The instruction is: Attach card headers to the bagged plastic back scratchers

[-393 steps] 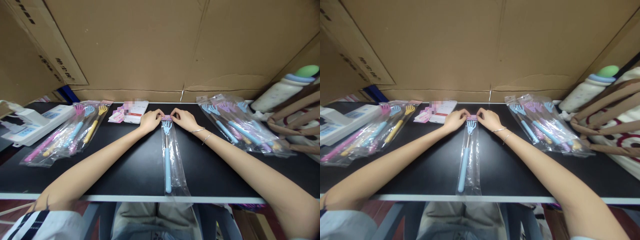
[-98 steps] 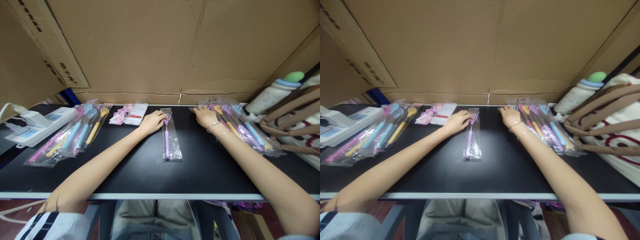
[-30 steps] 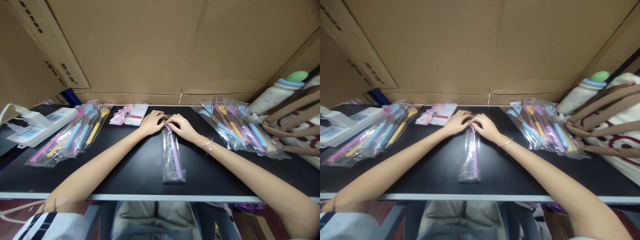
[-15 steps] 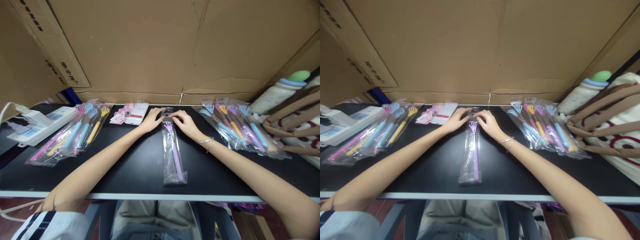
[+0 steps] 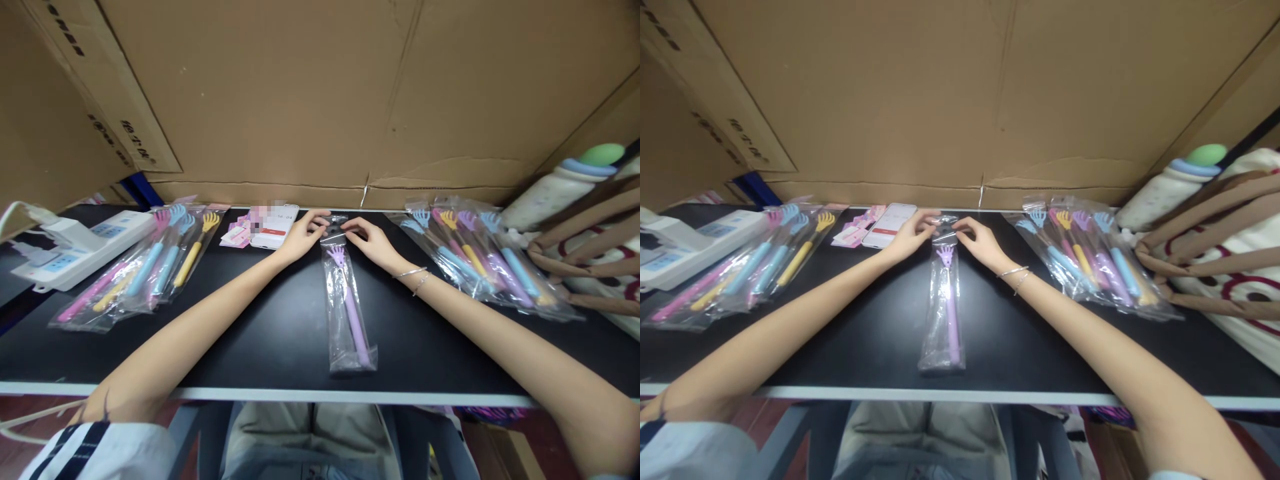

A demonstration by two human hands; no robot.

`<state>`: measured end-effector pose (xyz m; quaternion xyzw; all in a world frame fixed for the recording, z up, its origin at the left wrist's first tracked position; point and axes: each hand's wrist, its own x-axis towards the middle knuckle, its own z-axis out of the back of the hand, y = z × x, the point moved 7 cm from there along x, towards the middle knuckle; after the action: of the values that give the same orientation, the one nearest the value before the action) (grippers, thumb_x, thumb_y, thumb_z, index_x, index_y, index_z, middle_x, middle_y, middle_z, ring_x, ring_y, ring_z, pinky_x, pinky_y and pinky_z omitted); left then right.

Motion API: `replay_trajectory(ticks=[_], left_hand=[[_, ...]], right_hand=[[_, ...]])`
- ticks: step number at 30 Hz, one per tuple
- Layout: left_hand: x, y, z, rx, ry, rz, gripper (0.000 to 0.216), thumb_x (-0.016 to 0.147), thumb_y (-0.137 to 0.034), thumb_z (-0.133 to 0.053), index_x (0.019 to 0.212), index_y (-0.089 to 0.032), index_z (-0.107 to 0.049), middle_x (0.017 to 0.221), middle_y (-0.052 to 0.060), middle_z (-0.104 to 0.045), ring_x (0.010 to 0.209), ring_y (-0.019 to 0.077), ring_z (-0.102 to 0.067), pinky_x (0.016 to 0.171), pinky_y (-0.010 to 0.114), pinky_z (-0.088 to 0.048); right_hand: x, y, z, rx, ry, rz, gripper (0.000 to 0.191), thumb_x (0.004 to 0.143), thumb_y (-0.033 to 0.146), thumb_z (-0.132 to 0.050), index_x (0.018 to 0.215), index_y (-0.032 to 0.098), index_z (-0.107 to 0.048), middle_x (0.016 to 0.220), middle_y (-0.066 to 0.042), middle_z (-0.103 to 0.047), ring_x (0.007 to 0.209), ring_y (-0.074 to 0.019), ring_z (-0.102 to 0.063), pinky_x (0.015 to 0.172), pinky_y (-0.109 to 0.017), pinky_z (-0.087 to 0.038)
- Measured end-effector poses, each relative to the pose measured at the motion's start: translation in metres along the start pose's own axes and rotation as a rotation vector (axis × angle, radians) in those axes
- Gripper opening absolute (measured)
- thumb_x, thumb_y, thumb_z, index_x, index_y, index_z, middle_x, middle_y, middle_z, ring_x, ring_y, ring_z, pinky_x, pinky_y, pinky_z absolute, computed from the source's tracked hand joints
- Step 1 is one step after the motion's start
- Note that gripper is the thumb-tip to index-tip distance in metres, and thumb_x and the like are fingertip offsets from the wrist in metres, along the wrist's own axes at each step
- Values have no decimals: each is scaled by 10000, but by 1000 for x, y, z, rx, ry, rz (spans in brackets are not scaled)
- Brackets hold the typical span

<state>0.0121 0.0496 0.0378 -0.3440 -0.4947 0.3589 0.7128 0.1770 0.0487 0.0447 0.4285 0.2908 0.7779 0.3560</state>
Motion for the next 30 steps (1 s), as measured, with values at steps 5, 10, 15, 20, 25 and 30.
replay_trajectory(ticks=[5, 10, 15, 20, 25, 30], left_hand=[[0, 0, 2, -43, -35, 9, 290, 849, -229, -564, 1129, -174, -511, 904, 32, -625, 728, 87, -623, 761, 237, -508], [0, 0, 1, 19, -42, 15, 289, 840, -209, -564, 1124, -175, -518, 898, 29, -629, 758, 98, -620, 779, 252, -497], [0, 1, 1, 70, -26, 34, 306, 835, -207, -567, 1136, -166, -528, 1040, 82, -654, 914, 144, -634, 825, 279, -491], [0, 0, 0, 79, -5, 23, 305, 862, -242, -539, 1159, -175, -529, 1089, 96, -666, 962, 156, -637, 842, 290, -492], [0, -2, 0, 109, -20, 1, 266, 843, -185, -539, 1108, -166, -541, 949, 59, -680, 882, 133, -647, 802, 261, -493], [-1, -7, 0, 159, -30, -1, 242, 832, -180, -551, 1073, -169, -562, 913, 39, -659, 877, 132, -633, 742, 237, -479]], right_hand=[[6, 8, -5, -10, -16, 15, 137, 832, 288, -560, 919, 199, -620, 961, -51, -684, 912, -187, -645, 878, -377, -495], [10, 11, -5, -39, -82, -7, 121, 828, 270, -549, 897, 194, -613, 917, -50, -682, 824, -170, -628, 716, -307, -490], [8, 11, -5, -22, -100, -1, 117, 807, 234, -548, 896, 189, -609, 876, -43, -661, 776, -153, -608, 677, -285, -471], [5, 12, -5, -11, -104, 1, 144, 799, 208, -532, 919, 186, -609, 838, -34, -646, 762, -146, -601, 663, -276, -469], [4, 13, -8, -53, -74, 1, 145, 794, 194, -529, 911, 186, -615, 794, -26, -639, 746, -144, -591, 649, -268, -466], [5, 16, -11, -110, -38, 19, 143, 783, 170, -522, 892, 176, -614, 806, -32, -634, 720, -140, -576, 646, -271, -454]])
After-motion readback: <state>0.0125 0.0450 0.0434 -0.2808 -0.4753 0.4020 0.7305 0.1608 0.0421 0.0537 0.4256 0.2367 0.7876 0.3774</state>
